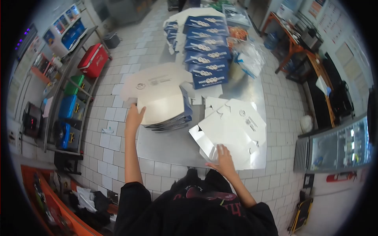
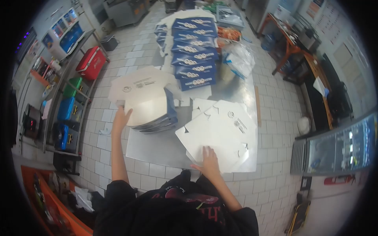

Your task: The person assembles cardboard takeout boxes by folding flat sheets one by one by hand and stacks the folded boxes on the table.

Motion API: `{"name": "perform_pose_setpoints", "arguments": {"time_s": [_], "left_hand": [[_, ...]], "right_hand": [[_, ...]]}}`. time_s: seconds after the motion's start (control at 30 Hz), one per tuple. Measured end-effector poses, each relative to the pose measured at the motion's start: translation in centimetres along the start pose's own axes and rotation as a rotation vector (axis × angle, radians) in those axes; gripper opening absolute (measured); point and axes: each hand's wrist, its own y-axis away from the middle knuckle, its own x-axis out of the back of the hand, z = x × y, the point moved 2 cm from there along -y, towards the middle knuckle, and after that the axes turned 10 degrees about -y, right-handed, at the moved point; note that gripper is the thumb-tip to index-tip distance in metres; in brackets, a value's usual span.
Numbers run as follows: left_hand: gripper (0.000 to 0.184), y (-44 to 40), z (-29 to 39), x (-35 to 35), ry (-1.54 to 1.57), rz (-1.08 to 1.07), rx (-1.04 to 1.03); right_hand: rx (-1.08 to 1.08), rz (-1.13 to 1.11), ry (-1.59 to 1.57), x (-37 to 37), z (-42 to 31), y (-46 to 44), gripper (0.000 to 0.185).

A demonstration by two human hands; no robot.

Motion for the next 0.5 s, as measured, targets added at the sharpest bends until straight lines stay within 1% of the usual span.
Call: {"name": "perform_pose_setpoints", "arguments": {"time_s": [0.03, 0.07, 0.1, 0.13, 0.17, 0.23, 0.27, 0.3, 0.37, 0.4, 0.43, 0.47, 0.5], "left_hand": [[0.046, -0.1, 0.2, 0.3, 0.079, 0.014, -0.051], [0.046, 0.4, 0.5, 0.2, 0.076, -0.003, -0.068], [0.041, 1.7, 1.3, 1.0, 0.037, 0.194, -0.073], [0.037, 3.2, 2.1, 2.0, -0.002, 0.394, -0.070], [0.037, 4.9, 3.6, 3.1, -0.006, 0.384, -0.073], [0.025, 8.6, 7.6, 5.0, 0.064, 0.604, -0.072], [0.022, 10.2, 8.9, 4.1, 0.211, 0.504, -0.075], [0.019, 11.8, 9.9, 3.3, 0.358, 0.403, -0.075], [0.022, 13.9, 10.8, -0.5, 0.643, -0.143, -0.009], [0.027, 14.5, 10.4, -3.9, 0.874, -0.319, 0.045], [0.033, 14.9, 10.2, -7.0, 1.104, -0.495, 0.101], [0.041, 15.2, 11.0, -8.3, 1.299, -0.641, 0.119], [0.049, 15.7, 11.9, -9.2, 1.491, -0.790, 0.136]], "right_hand": [[-0.027, 0.007, -0.003, -0.7, 0.5, 0.3, 0.074], [-0.029, -0.007, 0.072, -1.3, 1.0, 0.4, 0.075], [-0.023, -0.024, 0.150, -1.5, 1.4, 0.2, 0.075], [0.004, -0.020, 0.060, -0.6, 1.5, 0.2, 0.067], [-0.005, -0.025, 0.056, 0.1, 2.0, 0.2, 0.067], [0.040, -0.082, -0.240, 1.3, 2.9, -0.2, 0.052], [0.096, -0.077, -0.278, 2.4, 2.2, -0.5, 0.036], [0.095, -0.081, -0.279, 2.6, 2.6, -0.5, 0.036], [-0.300, -0.143, -0.675, 2.9, 4.2, -0.2, 0.029], [-0.295, -0.150, -0.673, 3.6, 3.8, -0.1, 0.029], [-0.185, -0.085, -0.605, 5.3, 2.6, 0.3, 0.026], [-0.074, -0.021, -0.537, 6.8, 1.5, 0.8, 0.024], [-0.069, -0.032, -0.540, 7.9, 1.0, 1.5, 0.024]]}}
